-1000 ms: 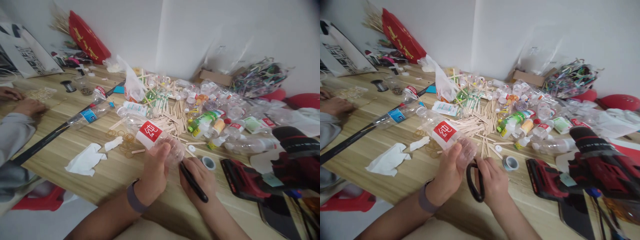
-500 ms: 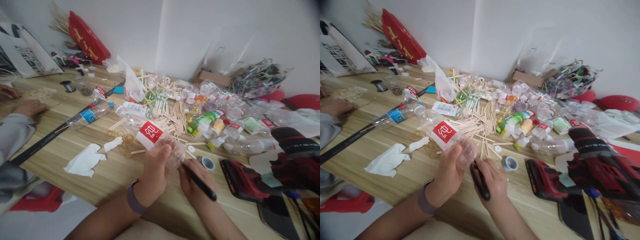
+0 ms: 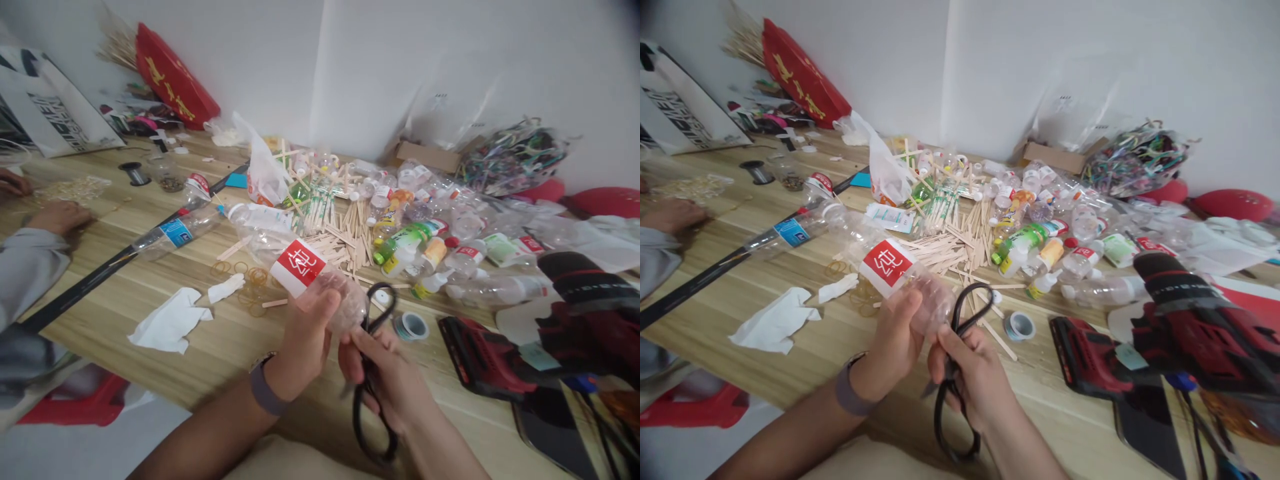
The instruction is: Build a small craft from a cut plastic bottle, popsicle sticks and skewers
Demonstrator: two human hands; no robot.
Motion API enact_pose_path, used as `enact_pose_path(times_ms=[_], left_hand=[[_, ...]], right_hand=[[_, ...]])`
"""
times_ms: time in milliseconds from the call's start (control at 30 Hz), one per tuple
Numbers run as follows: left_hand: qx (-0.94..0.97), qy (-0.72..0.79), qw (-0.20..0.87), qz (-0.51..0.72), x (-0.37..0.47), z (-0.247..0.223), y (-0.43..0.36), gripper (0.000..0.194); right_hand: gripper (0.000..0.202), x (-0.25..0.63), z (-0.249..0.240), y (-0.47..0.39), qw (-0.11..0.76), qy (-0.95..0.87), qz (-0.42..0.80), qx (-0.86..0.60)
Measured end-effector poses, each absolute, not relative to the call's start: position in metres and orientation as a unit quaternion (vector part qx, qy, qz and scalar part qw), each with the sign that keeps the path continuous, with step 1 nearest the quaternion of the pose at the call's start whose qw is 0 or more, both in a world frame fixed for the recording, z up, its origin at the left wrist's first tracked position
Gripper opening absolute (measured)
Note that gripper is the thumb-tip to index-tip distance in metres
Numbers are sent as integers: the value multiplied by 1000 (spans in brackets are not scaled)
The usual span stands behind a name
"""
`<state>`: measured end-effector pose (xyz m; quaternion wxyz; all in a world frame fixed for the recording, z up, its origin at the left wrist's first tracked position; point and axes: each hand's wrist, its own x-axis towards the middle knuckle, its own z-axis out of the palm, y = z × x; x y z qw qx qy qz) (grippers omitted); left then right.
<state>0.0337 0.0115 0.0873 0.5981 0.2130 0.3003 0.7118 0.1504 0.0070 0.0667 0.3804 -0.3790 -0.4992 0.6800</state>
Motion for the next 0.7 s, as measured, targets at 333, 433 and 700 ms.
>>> enact_pose_path(times_ms=[333,433,700], left_hand=[[240,323,552,730,35,84,12,43],[256,323,550,726,33,83,13,47],[207,288,581,732,35,74,16,37]], right_hand=[[33,162,68,19,398,-595,579,-390],[45,151,64,8,359,-537,683,-341],[38,152,66,11,418,-797,160,-406]])
